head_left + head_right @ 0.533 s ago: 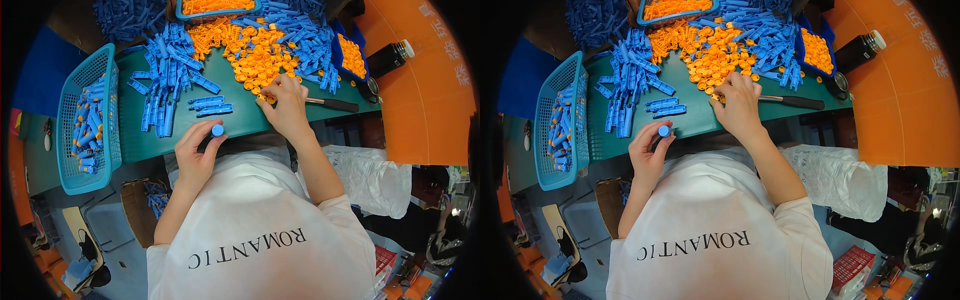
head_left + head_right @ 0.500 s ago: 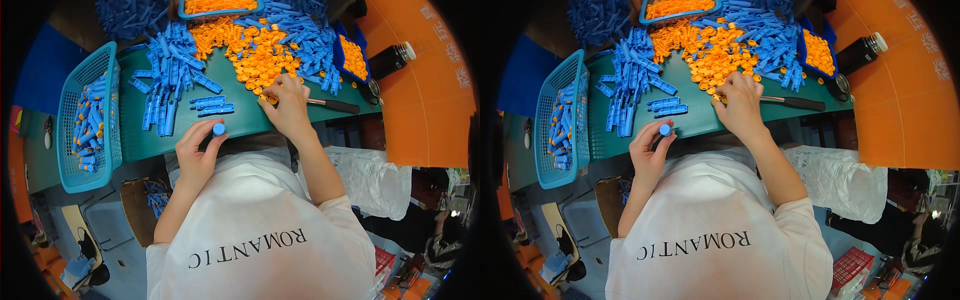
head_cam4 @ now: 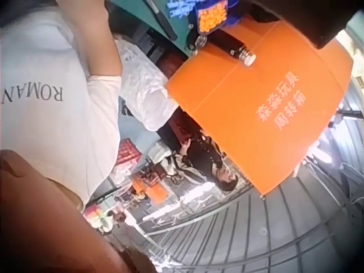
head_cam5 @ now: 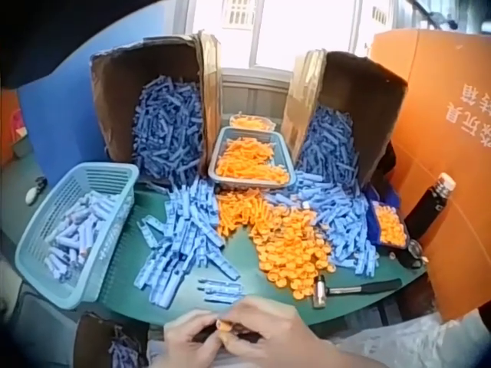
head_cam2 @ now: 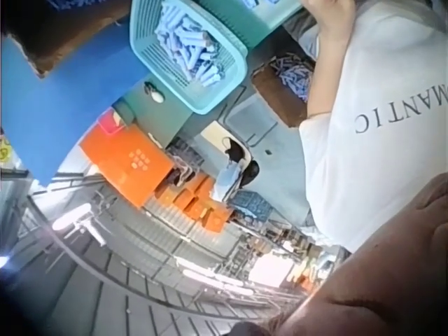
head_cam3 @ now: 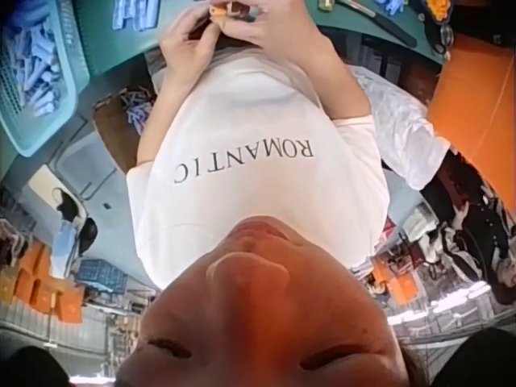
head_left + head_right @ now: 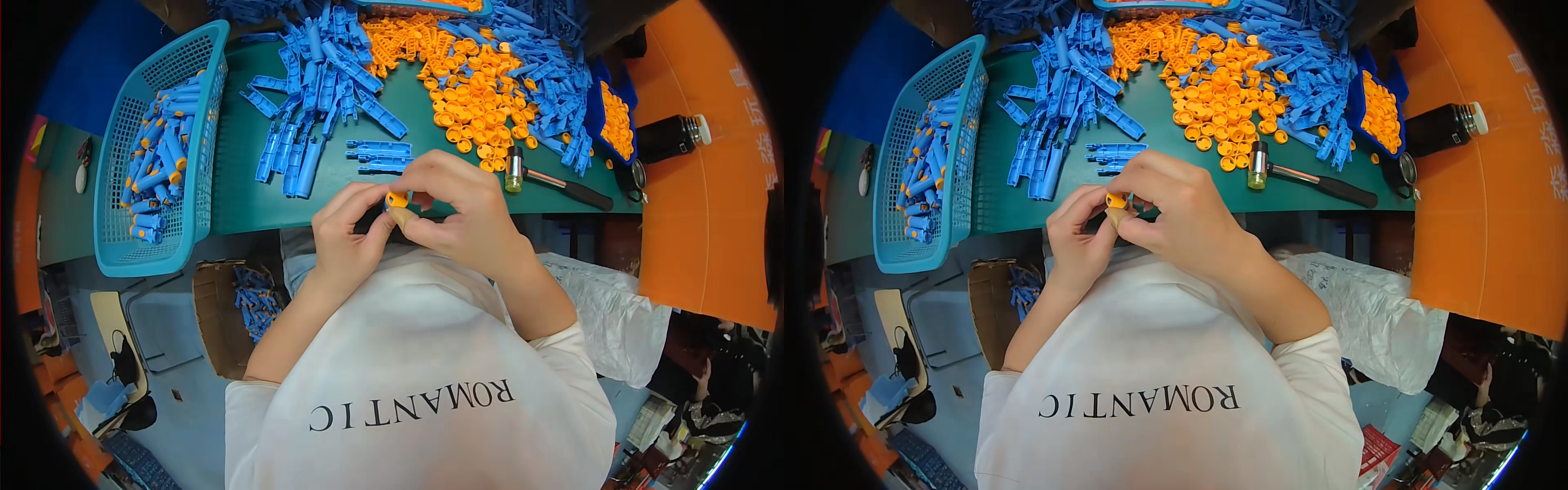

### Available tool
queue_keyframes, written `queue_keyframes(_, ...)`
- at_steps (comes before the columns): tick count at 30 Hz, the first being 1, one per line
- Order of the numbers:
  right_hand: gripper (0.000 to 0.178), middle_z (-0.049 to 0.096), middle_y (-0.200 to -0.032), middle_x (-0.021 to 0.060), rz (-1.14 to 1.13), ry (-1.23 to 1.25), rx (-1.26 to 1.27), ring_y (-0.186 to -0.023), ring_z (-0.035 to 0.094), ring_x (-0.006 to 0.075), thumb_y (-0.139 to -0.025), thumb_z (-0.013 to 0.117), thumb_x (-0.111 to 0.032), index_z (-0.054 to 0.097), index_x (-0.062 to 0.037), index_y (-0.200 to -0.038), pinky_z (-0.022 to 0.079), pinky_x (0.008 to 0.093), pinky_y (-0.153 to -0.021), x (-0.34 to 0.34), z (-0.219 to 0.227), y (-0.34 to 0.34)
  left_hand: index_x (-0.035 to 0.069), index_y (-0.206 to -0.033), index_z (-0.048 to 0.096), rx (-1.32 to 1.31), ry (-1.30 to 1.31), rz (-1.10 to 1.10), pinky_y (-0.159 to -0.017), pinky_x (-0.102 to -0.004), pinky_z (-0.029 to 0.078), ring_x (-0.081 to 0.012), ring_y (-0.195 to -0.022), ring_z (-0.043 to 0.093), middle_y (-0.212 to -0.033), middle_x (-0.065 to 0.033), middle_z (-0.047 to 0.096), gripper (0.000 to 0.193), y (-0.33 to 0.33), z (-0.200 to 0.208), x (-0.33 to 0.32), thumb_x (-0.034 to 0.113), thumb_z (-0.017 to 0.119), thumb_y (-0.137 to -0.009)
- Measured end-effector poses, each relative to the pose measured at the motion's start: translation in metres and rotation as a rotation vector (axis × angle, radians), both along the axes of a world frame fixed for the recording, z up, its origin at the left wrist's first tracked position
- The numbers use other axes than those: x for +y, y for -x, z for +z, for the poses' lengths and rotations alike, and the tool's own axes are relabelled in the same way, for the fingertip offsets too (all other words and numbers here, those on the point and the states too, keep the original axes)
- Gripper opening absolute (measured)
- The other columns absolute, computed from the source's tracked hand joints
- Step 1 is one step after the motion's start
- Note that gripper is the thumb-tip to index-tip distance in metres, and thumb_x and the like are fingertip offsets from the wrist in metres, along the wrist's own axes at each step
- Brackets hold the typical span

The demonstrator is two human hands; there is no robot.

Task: Assembling plastic toy components by hand using a small press fixture on a workbench.

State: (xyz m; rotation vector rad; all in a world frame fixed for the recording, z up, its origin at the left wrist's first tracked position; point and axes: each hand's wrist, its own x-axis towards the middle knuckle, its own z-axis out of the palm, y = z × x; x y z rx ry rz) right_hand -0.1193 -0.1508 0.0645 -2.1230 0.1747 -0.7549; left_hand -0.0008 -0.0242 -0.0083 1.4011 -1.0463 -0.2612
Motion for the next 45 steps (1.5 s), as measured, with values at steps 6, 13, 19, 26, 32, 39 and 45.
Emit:
queue_keyframes(6, 0.024, 0.067, -0.090, 0.0093, -0.026, 0.056, 0.052, -0.069, 0.064, 0.0148, -0.073, 0.076, 0.005, 0.072, 0.0012, -0.097, 0.053, 0.0261, -0.061, 0.004, 0.005, -0.001, -0.002, -0.106, 0.072, -0.031, 0.007, 0.009, -0.073, -0.0315, 0.055, -0.0253, -0.083, 0.070, -0.096, -0.0133, 0.071, 0.030, 0.000, 0.001, 0.001, -0.006, 0.075, -0.077)
queue_keyframes(13, 0.019, 0.067, -0.089, 0.0103, -0.119, 0.004, 0.101, -0.070, 0.065, 0.0151, -0.075, 0.078, 0.005, 0.071, 0.0029, -0.093, 0.055, 0.0263, -0.061, 0.017, 0.010, -0.002, -0.001, -0.104, 0.073, -0.046, 0.004, 0.038, -0.073, -0.0323, 0.056, -0.0266, -0.083, 0.070, -0.094, -0.0136, 0.071, 0.029, 0.002, 0.004, 0.002, -0.007, 0.076, -0.076)
queue_keyframes(19, 0.018, 0.065, -0.086, 0.0098, -0.173, 0.049, 0.099, -0.071, 0.066, 0.0160, -0.077, 0.077, 0.005, 0.070, 0.0034, -0.093, 0.056, 0.0268, -0.064, 0.019, 0.013, 0.001, 0.005, -0.120, 0.064, -0.008, 0.129, 0.058, -0.072, -0.0339, 0.058, -0.0291, -0.084, 0.070, -0.103, -0.0162, 0.071, 0.047, 0.010, -0.013, -0.002, -0.011, 0.074, -0.077)
queue_keyframes(26, 0.034, 0.067, -0.102, 0.0103, -0.107, -0.183, 0.087, -0.083, 0.063, 0.0162, -0.077, 0.080, -0.002, 0.071, 0.0001, -0.110, 0.054, 0.0294, -0.074, -0.008, 0.011, 0.030, 0.010, -0.121, 0.060, -0.459, 0.241, -0.018, -0.069, -0.0351, 0.059, -0.0300, -0.084, 0.072, -0.105, -0.0181, 0.070, 0.047, -0.010, -0.010, -0.010, -0.013, 0.073, -0.082)
queue_keyframes(32, 0.021, 0.067, -0.100, 0.0128, -0.647, 0.440, 0.360, -0.098, 0.061, 0.0352, -0.078, 0.068, 0.001, 0.070, -0.0014, -0.099, 0.048, 0.0410, -0.089, -0.091, -0.014, 0.128, 0.007, -0.118, 0.060, -0.373, 0.222, -0.079, -0.076, -0.0337, 0.060, -0.0276, -0.091, 0.072, -0.106, -0.0189, 0.070, 0.039, -0.012, -0.008, -0.005, -0.015, 0.067, -0.087)
queue_keyframes(39, 0.026, 0.063, -0.089, 0.0124, -0.503, 0.477, 0.227, -0.082, 0.062, 0.0307, -0.080, 0.065, 0.005, 0.069, -0.0013, -0.105, 0.051, 0.0364, -0.074, -0.096, -0.032, 0.137, 0.002, -0.114, 0.062, -0.412, 0.242, 0.068, -0.080, -0.0333, 0.061, -0.0254, -0.094, 0.072, -0.108, -0.0185, 0.069, 0.033, -0.007, -0.014, -0.013, -0.013, 0.070, -0.087)
queue_keyframes(45, 0.051, 0.062, -0.081, 0.0105, -0.107, 0.314, 0.227, -0.069, 0.060, 0.0223, -0.083, 0.068, 0.011, 0.068, -0.0055, -0.131, 0.048, 0.0314, -0.063, -0.026, 0.017, 0.092, 0.001, -0.135, 0.048, -0.035, 0.201, 0.026, -0.090, -0.0354, 0.060, -0.0233, -0.097, 0.074, -0.104, -0.0142, 0.073, 0.058, 0.010, -0.014, -0.011, -0.004, 0.076, -0.085)
